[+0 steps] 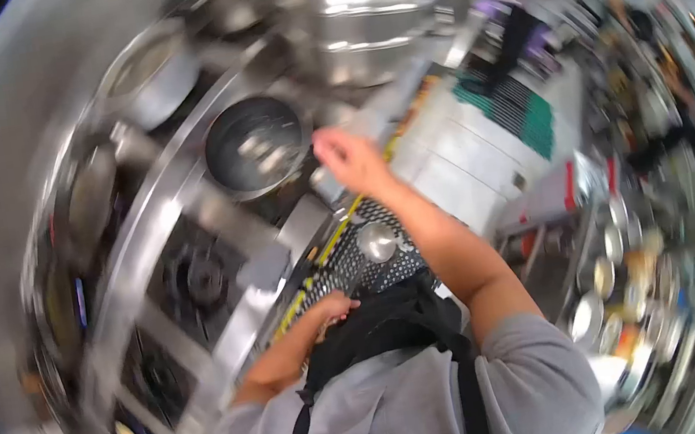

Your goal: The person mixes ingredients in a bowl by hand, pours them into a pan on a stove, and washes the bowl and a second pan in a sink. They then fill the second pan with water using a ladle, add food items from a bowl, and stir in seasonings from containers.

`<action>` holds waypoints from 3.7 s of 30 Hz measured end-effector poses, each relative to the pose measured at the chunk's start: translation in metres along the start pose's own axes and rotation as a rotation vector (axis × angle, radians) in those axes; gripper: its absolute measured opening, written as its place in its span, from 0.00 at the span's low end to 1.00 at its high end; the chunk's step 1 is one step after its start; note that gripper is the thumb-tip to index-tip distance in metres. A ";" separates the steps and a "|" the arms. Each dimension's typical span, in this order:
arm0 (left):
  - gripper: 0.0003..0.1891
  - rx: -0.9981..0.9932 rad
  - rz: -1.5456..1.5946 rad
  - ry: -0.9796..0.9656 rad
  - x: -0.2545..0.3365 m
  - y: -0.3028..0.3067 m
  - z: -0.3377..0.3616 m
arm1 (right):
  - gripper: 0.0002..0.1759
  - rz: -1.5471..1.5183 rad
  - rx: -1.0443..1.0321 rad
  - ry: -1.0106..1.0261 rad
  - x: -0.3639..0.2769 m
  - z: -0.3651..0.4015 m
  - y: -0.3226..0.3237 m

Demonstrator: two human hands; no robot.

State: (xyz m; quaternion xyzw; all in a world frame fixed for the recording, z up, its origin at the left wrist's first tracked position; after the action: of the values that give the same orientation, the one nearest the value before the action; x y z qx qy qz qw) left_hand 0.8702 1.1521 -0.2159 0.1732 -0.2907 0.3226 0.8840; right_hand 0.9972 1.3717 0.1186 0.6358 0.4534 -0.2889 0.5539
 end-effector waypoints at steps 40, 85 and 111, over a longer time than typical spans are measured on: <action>0.14 -0.097 0.567 -0.052 0.252 -0.057 -0.012 | 0.11 -0.222 0.054 -1.318 0.434 0.483 0.161; 0.13 -0.245 -0.346 -0.239 0.375 -0.168 -0.048 | 0.05 0.040 0.925 -0.726 0.108 0.474 0.398; 0.13 -0.590 -0.489 -0.097 0.483 -0.210 -0.108 | 0.14 0.696 1.218 -0.848 0.106 0.498 0.408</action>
State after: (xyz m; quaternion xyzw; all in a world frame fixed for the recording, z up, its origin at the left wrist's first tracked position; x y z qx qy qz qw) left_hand 1.3551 1.2785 -0.0215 -0.0094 -0.3629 -0.0037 0.9318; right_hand 1.4752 0.9276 0.0973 0.7663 -0.2540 -0.5118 0.2939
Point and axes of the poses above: each hand's wrist, its own z-axis away from the middle knuckle, its own y-axis out of the back of the hand, x = y × z, the point moved 7 cm from there along -z, towards the middle knuckle, and after that the axes turned 6 degrees about -y, right-handed, at the moved point
